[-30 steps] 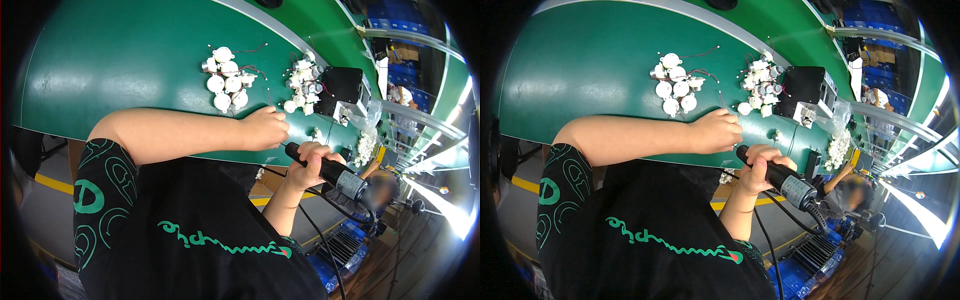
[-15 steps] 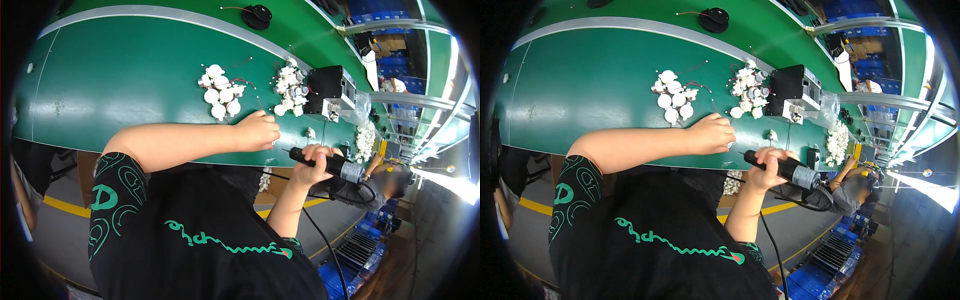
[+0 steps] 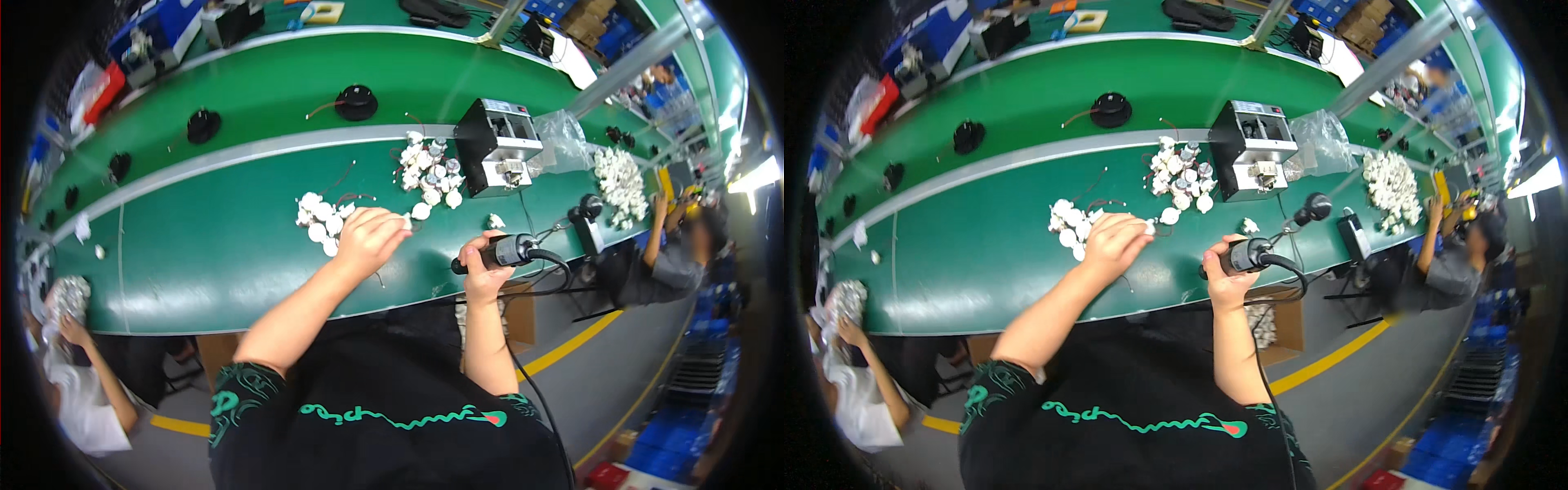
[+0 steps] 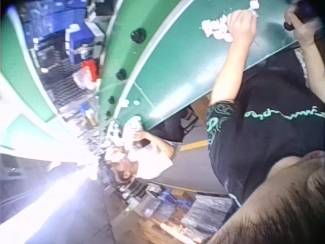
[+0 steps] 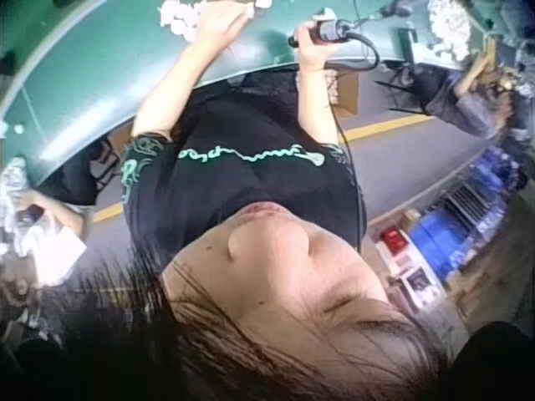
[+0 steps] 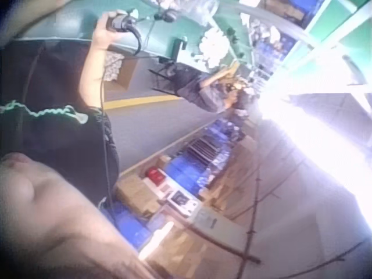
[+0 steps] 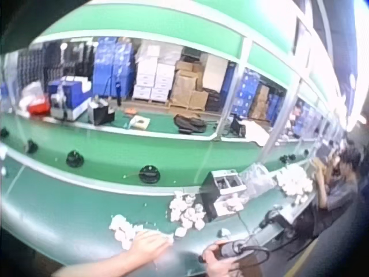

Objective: The person assembles small electrical lighting components by fastening screws with an electric screwdriver while the components move along a conveyor belt.

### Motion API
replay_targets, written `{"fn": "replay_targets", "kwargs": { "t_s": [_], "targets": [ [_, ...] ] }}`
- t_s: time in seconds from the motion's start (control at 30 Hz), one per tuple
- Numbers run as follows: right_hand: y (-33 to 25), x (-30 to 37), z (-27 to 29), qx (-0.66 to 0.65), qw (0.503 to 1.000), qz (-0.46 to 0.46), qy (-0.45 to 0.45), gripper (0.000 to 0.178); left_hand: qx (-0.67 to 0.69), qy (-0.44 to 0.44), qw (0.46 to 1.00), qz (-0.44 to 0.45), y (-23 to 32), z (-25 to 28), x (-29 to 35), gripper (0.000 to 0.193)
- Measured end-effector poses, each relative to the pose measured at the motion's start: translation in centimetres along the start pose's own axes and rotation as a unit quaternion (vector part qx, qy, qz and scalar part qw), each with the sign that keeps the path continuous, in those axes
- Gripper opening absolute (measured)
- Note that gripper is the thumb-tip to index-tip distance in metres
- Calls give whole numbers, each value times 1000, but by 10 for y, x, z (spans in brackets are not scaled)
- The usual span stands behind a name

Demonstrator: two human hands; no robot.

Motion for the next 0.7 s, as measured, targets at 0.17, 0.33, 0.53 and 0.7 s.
{"fn": "replay_targets", "kwargs": {
  "t_s": [0.17, 0.33, 0.53, 0.7],
  "targets": [
    [5, 0, -4, -16, 1000, -25, -10, 40, -104, 115, 977, 150, -25, 30, 35, 15],
    [10, 2, -1, -2, 999, -32, -40, 36, -146, 126, 973, 126, -19, 31, 41, 21],
    [13, 2, 3, 3, 1000, 1, -23, 30, -208, 106, 956, 176, -28, 34, 44, 25],
    [11, 2, 2, 25, 999, -1, -24, 35, -273, 75, 951, 123, 3, 21, 18, 38]
  ]
}}
Point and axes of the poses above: each hand's wrist, its own x-axis away from the middle knuckle, its own z-axis out of the back of the hand, y = z × x, the point moved 3 cm from there along -x, towards the middle knuckle, and after that the axes turned 3 degrees about y, right-handed, at the moved point
